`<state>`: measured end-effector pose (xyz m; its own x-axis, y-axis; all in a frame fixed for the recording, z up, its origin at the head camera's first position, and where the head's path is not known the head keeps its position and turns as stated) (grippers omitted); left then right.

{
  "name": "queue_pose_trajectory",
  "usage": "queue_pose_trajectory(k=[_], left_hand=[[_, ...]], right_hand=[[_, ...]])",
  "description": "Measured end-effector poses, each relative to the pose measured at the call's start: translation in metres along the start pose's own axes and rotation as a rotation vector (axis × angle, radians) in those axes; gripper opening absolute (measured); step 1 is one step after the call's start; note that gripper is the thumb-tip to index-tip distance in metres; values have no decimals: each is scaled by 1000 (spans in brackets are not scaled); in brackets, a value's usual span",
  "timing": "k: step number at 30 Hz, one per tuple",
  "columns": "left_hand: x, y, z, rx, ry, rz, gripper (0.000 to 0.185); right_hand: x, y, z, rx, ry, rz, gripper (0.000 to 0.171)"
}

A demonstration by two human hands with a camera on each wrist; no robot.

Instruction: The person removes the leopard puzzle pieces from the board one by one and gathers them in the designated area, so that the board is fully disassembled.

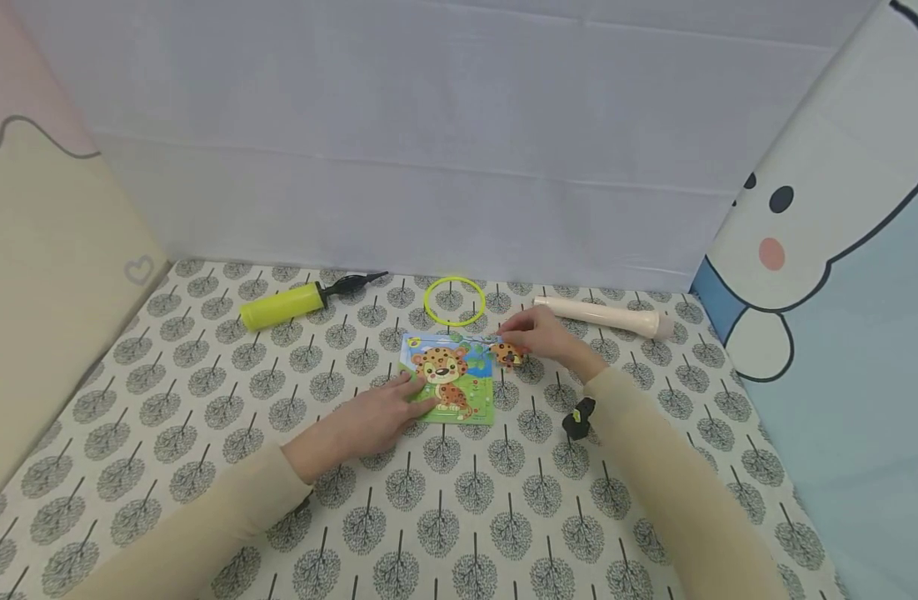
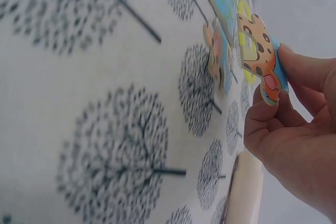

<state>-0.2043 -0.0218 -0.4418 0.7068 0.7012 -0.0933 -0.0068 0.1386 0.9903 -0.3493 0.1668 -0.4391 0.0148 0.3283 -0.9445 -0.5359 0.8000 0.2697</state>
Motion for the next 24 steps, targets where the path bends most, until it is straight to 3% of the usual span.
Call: queue_pose_trajectory(k=[4, 10, 17, 24], left_hand=[[0, -2, 0, -4, 2, -1, 48], [0, -2, -1, 6, 0, 2, 48], [0, -1, 0, 10, 2, 0, 47], [1, 1, 0, 23, -6, -15, 48]], right_hand=[[8, 14, 7, 17, -41, 23, 25], [24, 32, 12, 16, -130, -27, 27], [28, 38, 19, -24, -155, 5, 27], [37, 43, 16, 12, -204, 46, 26]])
Point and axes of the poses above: each hand's wrist, its own z-axis away from the middle knuckle, its own y-axis out of the back of the hand, x = y × z, the point moved 9 cm from there along -z, towards the middle knuckle, and after that the axes turned 13 degrees about -z, right-handed, at the moved point
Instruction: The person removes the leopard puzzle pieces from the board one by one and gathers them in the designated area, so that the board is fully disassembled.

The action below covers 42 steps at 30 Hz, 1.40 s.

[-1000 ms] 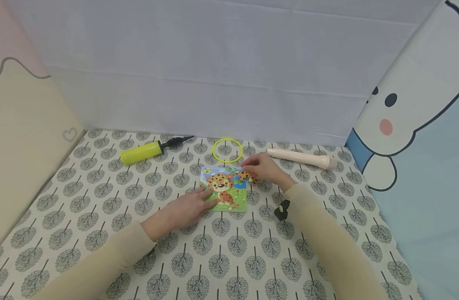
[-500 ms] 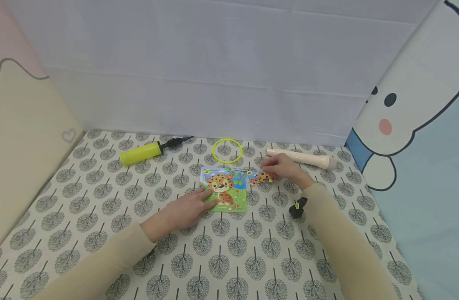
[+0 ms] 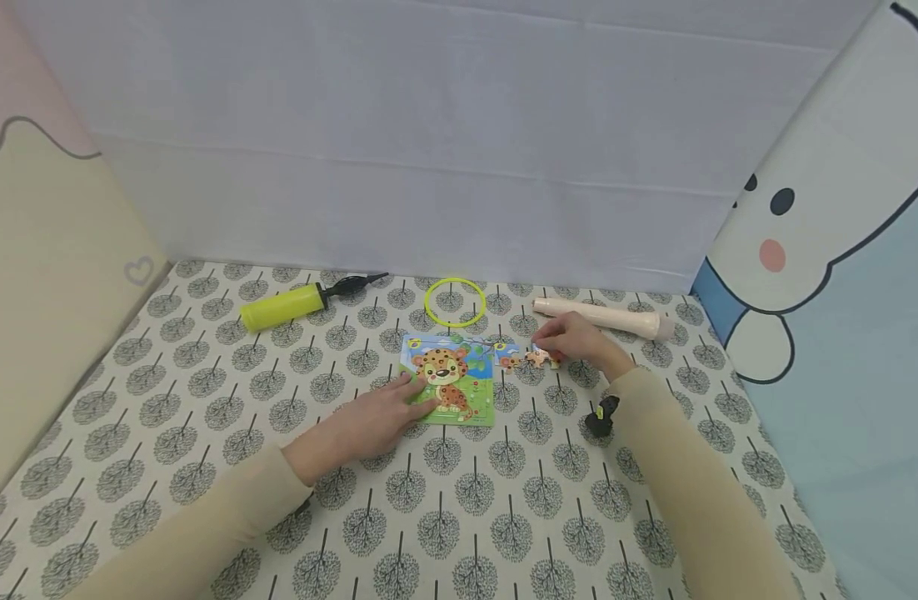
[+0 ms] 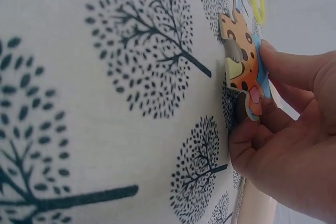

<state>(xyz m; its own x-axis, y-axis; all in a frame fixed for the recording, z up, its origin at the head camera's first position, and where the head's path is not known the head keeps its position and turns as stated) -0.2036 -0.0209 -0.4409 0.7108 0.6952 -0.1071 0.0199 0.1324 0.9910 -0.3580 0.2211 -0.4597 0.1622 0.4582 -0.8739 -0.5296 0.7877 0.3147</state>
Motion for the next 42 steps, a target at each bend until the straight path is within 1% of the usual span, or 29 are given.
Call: queue_pose_trajectory(k=[6, 8, 11, 15, 19, 23, 27, 37, 42], left_hand=[[0, -1, 0, -2, 4, -10, 49], [0, -1, 0, 1, 3, -12, 50], [0, -2, 0, 7, -2, -20, 52], [1, -2, -1, 10, -7, -31, 54], [1, -2, -1, 5, -7, -39, 54], [1, -2, -1, 7, -4, -35, 54], [1, -2, -1, 7, -3, -30, 55], [1, -3, -1, 1, -10, -35, 53], [1, -2, 0, 4, -6, -21, 53]], right_hand=[[2, 1, -3, 28, 26, 11, 24], [1, 0, -4, 42, 50, 56, 23], [-4, -3, -3, 65, 117, 159, 22], [-10, -5, -3, 122, 185, 294, 19], [-11, -5, -2, 168, 211, 349, 16], [-12, -6, -2, 171, 246, 345, 15], [-12, -7, -2, 170, 258, 335, 15], [-9, -6, 0, 179, 236, 327, 16], [-17, -7, 1, 213, 222, 329, 16]])
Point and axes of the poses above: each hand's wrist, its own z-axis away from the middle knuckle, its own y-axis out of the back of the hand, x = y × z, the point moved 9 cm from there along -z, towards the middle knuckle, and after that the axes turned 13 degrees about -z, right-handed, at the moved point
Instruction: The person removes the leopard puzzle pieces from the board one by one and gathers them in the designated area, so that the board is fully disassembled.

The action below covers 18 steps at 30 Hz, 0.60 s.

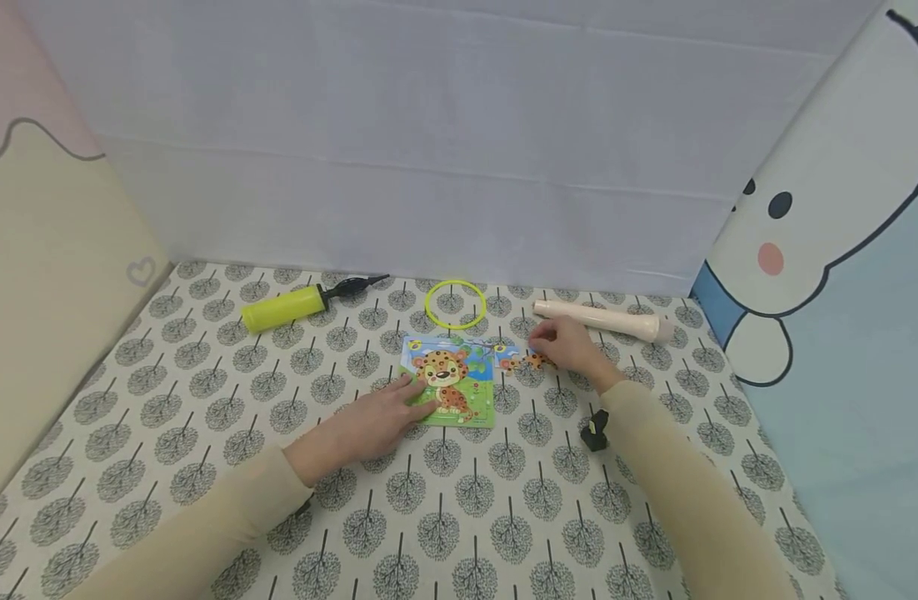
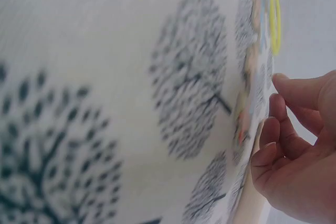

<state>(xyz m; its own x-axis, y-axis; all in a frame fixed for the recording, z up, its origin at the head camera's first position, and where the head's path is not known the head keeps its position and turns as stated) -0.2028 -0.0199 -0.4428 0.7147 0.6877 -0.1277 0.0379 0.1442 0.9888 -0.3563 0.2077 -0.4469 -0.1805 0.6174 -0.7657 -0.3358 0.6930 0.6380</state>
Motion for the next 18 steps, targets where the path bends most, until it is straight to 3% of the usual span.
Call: queue_pose_trajectory(k=[6, 12, 18], left_hand=[[0, 0, 1, -16, 5, 7, 53], [1, 1, 0, 2, -6, -14, 53], [0, -1, -1, -2, -7, -24, 55]], right_hand=[[-25, -13, -6, -26, 55, -44, 17], [-36, -32, -12, -71, 42, -82, 18], [-45, -48, -19, -92, 63, -49, 20]])
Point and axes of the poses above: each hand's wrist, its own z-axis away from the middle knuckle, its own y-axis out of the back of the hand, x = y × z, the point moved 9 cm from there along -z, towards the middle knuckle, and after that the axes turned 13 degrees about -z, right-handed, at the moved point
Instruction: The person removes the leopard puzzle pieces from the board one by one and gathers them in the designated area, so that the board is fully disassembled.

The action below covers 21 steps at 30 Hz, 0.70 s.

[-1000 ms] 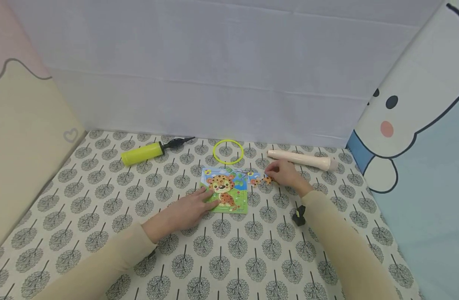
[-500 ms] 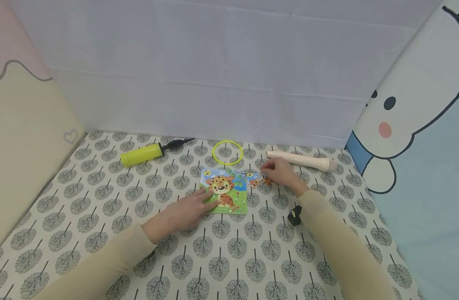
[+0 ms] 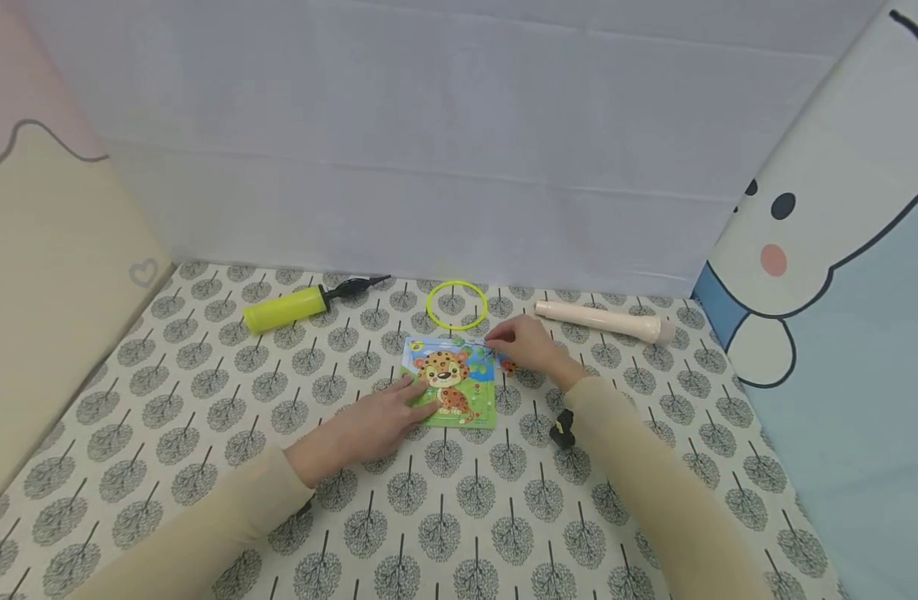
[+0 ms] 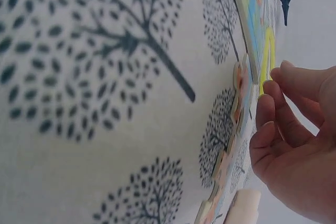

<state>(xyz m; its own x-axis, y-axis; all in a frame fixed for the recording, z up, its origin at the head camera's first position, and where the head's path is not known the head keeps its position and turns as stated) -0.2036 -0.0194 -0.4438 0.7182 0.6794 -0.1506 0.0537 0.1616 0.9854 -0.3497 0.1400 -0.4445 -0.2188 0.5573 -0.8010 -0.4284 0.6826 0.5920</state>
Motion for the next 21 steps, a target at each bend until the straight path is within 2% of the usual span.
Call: queue_pose_trajectory(k=[10, 21], left_hand=[[-1, 1, 0, -20, 12, 26, 53], [-2, 1, 0, -13, 14, 36, 53]], right_hand=[[-21, -19, -7, -22, 46, 61, 21], [-26, -30, -13, -50, 85, 129, 20]])
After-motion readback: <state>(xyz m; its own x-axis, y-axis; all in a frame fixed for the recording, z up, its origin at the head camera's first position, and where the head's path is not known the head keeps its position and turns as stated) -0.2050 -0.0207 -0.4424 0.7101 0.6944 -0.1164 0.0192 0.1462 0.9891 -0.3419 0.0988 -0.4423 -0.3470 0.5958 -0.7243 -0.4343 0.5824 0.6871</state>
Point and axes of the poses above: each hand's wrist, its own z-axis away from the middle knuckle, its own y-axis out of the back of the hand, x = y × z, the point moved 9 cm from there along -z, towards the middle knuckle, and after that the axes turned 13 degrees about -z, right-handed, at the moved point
